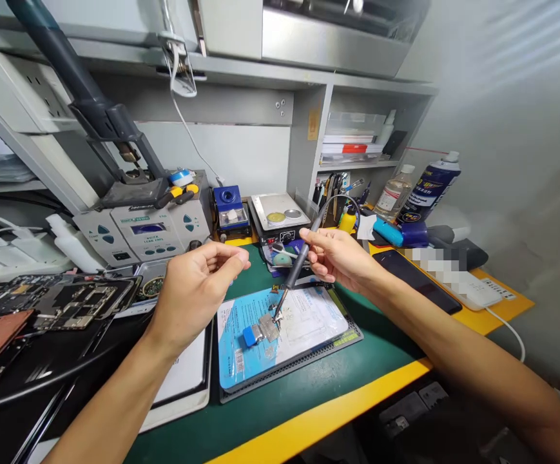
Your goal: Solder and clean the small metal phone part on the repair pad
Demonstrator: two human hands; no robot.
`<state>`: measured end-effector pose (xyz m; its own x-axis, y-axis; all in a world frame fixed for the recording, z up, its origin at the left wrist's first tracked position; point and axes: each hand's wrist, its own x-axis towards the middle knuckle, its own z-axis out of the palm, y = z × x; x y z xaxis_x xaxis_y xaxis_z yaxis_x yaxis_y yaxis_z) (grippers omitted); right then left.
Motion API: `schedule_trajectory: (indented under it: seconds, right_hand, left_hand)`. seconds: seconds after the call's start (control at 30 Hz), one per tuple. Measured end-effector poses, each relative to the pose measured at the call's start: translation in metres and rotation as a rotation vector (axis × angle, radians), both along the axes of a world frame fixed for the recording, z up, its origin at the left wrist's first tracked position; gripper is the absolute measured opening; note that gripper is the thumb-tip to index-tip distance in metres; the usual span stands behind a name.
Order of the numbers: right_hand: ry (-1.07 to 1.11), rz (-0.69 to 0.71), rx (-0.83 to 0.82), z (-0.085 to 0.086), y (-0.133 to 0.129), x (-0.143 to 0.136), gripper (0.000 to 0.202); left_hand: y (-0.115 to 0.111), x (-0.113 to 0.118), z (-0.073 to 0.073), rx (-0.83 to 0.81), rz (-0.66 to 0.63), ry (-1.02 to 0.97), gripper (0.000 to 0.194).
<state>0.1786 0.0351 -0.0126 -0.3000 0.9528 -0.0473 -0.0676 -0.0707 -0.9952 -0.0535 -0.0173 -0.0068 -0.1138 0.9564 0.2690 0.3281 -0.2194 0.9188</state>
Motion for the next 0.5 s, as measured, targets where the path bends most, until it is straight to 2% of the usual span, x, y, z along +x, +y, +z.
schedule_trajectory:
  seconds: [0.13, 0.27, 0.4, 0.5]
  right_hand:
    - [-0.134, 0.054, 0.176, 0.012, -0.007, -0.004, 0.042]
    - [-0.343, 0.117, 0.405, 0.039, -0.012, -0.011, 0.043]
    - [-0.533, 0.106, 0.628, 0.063, -0.015, -0.020, 0.044]
    - [-0.612, 0.129, 0.713, 0.073, -0.018, -0.029, 0.043]
  left_hand:
    - [-0.002, 0.002, 0.009, -0.034, -0.160, 0.061, 0.037]
    - [0.000, 0.013, 0.021, -0.082, -0.313, 0.027, 0.053]
    - [0.004, 0.020, 0.032, -0.079, -0.286, 0.003, 0.064]
    - [0.009, 0.016, 0.035, -0.093, -0.275, -0.013, 0.065]
